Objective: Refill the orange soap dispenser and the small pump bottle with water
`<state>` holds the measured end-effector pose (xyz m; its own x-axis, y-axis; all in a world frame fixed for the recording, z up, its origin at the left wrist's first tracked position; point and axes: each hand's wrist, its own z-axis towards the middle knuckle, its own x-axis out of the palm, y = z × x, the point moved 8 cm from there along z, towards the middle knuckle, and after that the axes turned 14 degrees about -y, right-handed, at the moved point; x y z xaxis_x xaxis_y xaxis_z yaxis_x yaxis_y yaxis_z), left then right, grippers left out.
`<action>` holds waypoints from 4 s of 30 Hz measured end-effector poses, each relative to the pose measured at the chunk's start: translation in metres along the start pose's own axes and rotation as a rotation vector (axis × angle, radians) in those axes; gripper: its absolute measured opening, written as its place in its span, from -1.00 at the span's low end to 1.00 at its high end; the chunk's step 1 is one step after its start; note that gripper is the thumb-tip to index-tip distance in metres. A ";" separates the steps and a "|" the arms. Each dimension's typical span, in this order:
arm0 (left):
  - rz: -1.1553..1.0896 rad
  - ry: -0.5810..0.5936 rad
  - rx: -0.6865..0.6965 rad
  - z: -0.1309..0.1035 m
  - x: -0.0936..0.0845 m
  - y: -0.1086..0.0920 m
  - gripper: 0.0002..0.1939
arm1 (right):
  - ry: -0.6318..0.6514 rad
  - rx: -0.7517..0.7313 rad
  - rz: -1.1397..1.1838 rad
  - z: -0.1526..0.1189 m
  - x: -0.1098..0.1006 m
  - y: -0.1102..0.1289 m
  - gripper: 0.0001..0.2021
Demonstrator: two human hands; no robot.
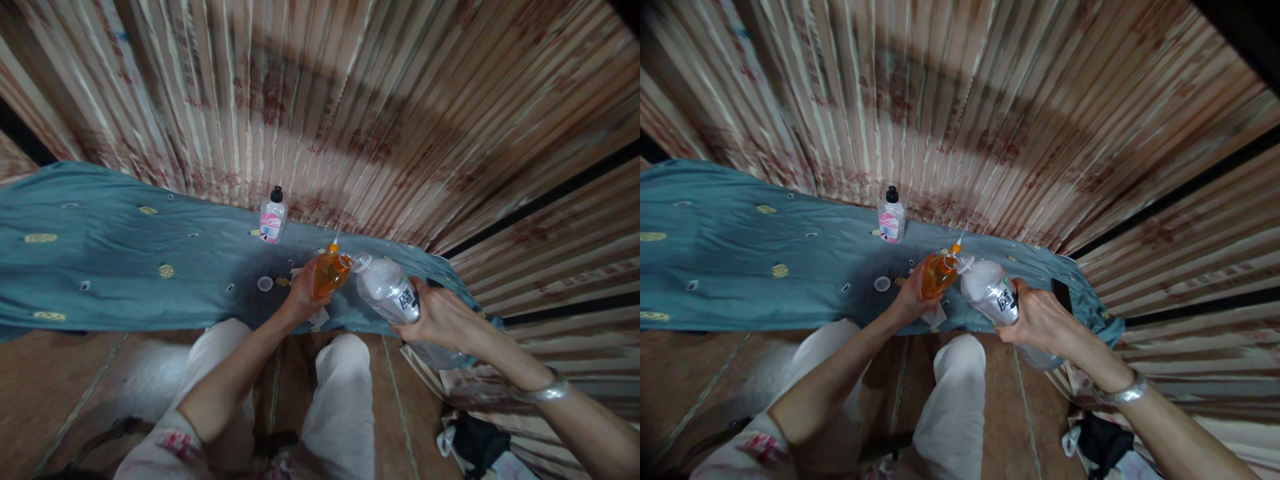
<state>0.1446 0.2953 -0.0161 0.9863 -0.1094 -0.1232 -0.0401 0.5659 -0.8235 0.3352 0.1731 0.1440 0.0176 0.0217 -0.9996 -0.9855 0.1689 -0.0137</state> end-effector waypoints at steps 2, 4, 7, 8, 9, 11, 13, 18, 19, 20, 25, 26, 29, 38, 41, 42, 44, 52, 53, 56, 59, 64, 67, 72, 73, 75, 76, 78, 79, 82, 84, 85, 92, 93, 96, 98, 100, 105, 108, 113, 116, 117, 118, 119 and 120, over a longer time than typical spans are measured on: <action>-0.006 -0.001 -0.006 0.000 0.000 0.001 -0.11 | -0.009 0.002 0.007 0.000 -0.001 0.000 -0.43; -0.007 -0.002 -0.012 -0.001 0.000 0.003 -0.10 | -0.013 0.002 0.016 0.000 -0.001 0.001 -0.43; -0.001 0.003 -0.016 -0.001 0.001 0.005 -0.09 | -0.004 0.002 0.024 0.000 -0.001 0.001 -0.42; -0.003 0.003 -0.011 -0.001 0.001 0.004 -0.09 | -0.001 0.004 0.021 0.000 -0.001 0.001 -0.41; -0.007 0.002 -0.002 -0.001 0.001 0.004 -0.09 | 0.000 0.004 0.018 0.000 -0.001 0.000 -0.40; -0.013 0.002 0.016 -0.001 0.002 0.002 -0.11 | 0.001 -0.001 0.017 0.001 -0.001 0.000 -0.40; -0.007 0.003 0.021 0.000 0.002 0.001 -0.11 | 0.000 -0.011 0.021 0.001 -0.001 0.000 -0.40; 0.003 -0.016 0.023 -0.001 0.001 0.002 -0.09 | 0.005 0.006 -0.004 0.001 -0.001 -0.002 -0.38; 0.002 -0.018 0.028 -0.001 0.000 0.002 -0.10 | 0.007 0.010 -0.003 0.001 -0.001 -0.002 -0.39; 0.001 -0.020 0.033 -0.001 0.000 0.002 -0.11 | 0.009 0.013 0.002 0.001 -0.001 -0.002 -0.39; 0.020 -0.021 0.048 -0.001 0.001 0.002 -0.09 | 0.021 0.013 0.016 0.001 -0.002 -0.001 -0.40; 0.023 -0.020 0.049 -0.001 0.001 0.002 -0.09 | 0.024 0.012 0.013 0.001 -0.002 0.000 -0.40; 0.015 -0.026 0.051 -0.001 0.001 0.002 -0.09 | 0.019 0.014 0.014 0.001 -0.002 -0.001 -0.39; 0.007 -0.013 0.025 -0.002 0.000 0.005 -0.08 | 0.006 0.008 0.028 0.001 -0.002 -0.001 -0.41; 0.012 -0.016 0.032 -0.001 0.000 0.005 -0.08 | 0.012 0.020 0.014 0.001 -0.001 -0.002 -0.38; 0.012 -0.017 0.033 -0.001 0.000 0.005 -0.07 | 0.014 0.023 0.014 0.001 -0.001 -0.002 -0.38; 0.006 -0.015 0.034 -0.001 0.001 0.004 -0.08 | 0.021 0.030 0.020 0.000 -0.001 -0.001 -0.38; -0.003 -0.020 0.026 -0.002 0.001 0.003 -0.10 | 0.045 0.050 0.038 0.001 -0.002 0.001 -0.40; -0.004 -0.021 0.021 -0.002 0.001 0.004 -0.09 | 0.042 0.052 0.036 0.001 -0.003 0.001 -0.40; -0.008 -0.017 0.020 -0.001 0.001 0.003 -0.06 | 0.031 0.050 0.038 0.000 -0.004 0.001 -0.40; -0.005 -0.018 0.029 -0.001 0.001 0.001 -0.07 | 0.017 0.034 0.047 0.000 -0.005 0.001 -0.41; 0.012 -0.017 0.031 0.000 0.001 0.000 -0.10 | 0.001 0.006 0.049 0.001 -0.005 0.001 -0.46; 0.016 -0.017 0.043 0.000 0.000 0.000 -0.07 | 0.001 -0.009 0.064 0.001 -0.005 0.002 -0.47; 0.016 -0.020 0.030 0.000 0.000 -0.001 -0.06 | 0.001 0.007 0.058 0.001 -0.005 0.001 -0.48; 0.013 -0.017 0.025 0.000 0.000 -0.001 -0.08 | 0.003 0.010 0.056 0.001 -0.004 0.001 -0.47; 0.005 -0.006 0.017 -0.001 0.001 -0.001 -0.10 | 0.003 0.010 0.049 0.000 -0.003 0.000 -0.46; 0.002 -0.006 0.015 -0.001 0.001 -0.001 -0.10 | -0.001 0.008 0.043 0.000 -0.003 0.000 -0.46; 0.001 -0.013 0.014 -0.001 0.000 0.000 -0.09 | -0.011 0.003 0.036 0.001 -0.003 -0.001 -0.45; 0.000 -0.016 0.017 -0.002 0.000 0.000 -0.09 | -0.012 0.003 0.036 0.001 -0.003 -0.001 -0.45; -0.005 -0.014 0.024 -0.002 0.001 0.001 -0.08 | -0.006 0.004 0.041 0.002 -0.003 -0.001 -0.43; -0.004 -0.014 0.018 -0.001 0.001 0.001 -0.08 | 0.007 0.005 0.053 0.002 -0.004 0.000 -0.41; -0.002 -0.015 0.014 -0.001 0.001 0.001 -0.08 | 0.013 0.006 0.059 0.002 -0.004 0.001 -0.41; 0.004 -0.011 -0.015 0.000 0.000 0.001 -0.08 | 0.010 -0.002 0.032 0.001 -0.004 0.001 -0.43; 0.003 -0.016 -0.013 0.000 0.000 0.001 -0.08 | 0.005 -0.005 0.030 0.001 -0.003 0.000 -0.43; -0.003 -0.026 -0.002 0.000 0.000 0.001 -0.07 | -0.017 -0.015 0.029 0.002 -0.004 0.000 -0.41; 0.000 -0.026 0.002 0.000 0.000 0.001 -0.08 | -0.016 -0.013 0.036 0.002 -0.004 0.000 -0.41; 0.002 -0.024 0.007 0.000 0.000 0.001 -0.09 | -0.005 -0.007 0.038 0.002 -0.004 0.000 -0.41; 0.010 -0.020 0.002 0.000 0.000 0.000 -0.08 | -0.003 -0.007 0.035 0.002 -0.005 0.001 -0.41; 0.017 -0.023 -0.001 0.000 0.000 0.000 -0.07 | -0.010 -0.014 0.025 0.002 -0.005 0.000 -0.39; -0.004 -0.021 0.012 0.001 0.000 -0.001 -0.13 | -0.018 -0.041 0.019 0.002 -0.006 0.001 -0.44; 0.005 -0.023 0.003 0.001 0.000 0.000 -0.10 | -0.021 -0.043 0.022 0.002 -0.007 0.002 -0.44; 0.008 -0.024 0.000 0.001 0.000 0.001 -0.08 | -0.015 -0.038 0.020 0.001 -0.007 0.002 -0.43; 0.010 -0.022 -0.001 0.000 0.000 0.001 -0.07 | -0.009 -0.032 0.017 0.001 -0.007 0.002 -0.42; 0.010 -0.018 0.001 0.000 0.000 0.002 -0.07 | -0.001 -0.028 0.013 0.001 -0.007 0.002 -0.42; 0.008 -0.016 0.003 0.000 0.000 0.002 -0.07 | 0.007 -0.026 0.008 0.001 -0.006 0.002 -0.42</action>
<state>0.1450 0.2965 -0.0176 0.9884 -0.0918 -0.1208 -0.0475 0.5689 -0.8210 0.3328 0.1747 0.1503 0.0085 0.0163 -0.9998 -0.9897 0.1433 -0.0061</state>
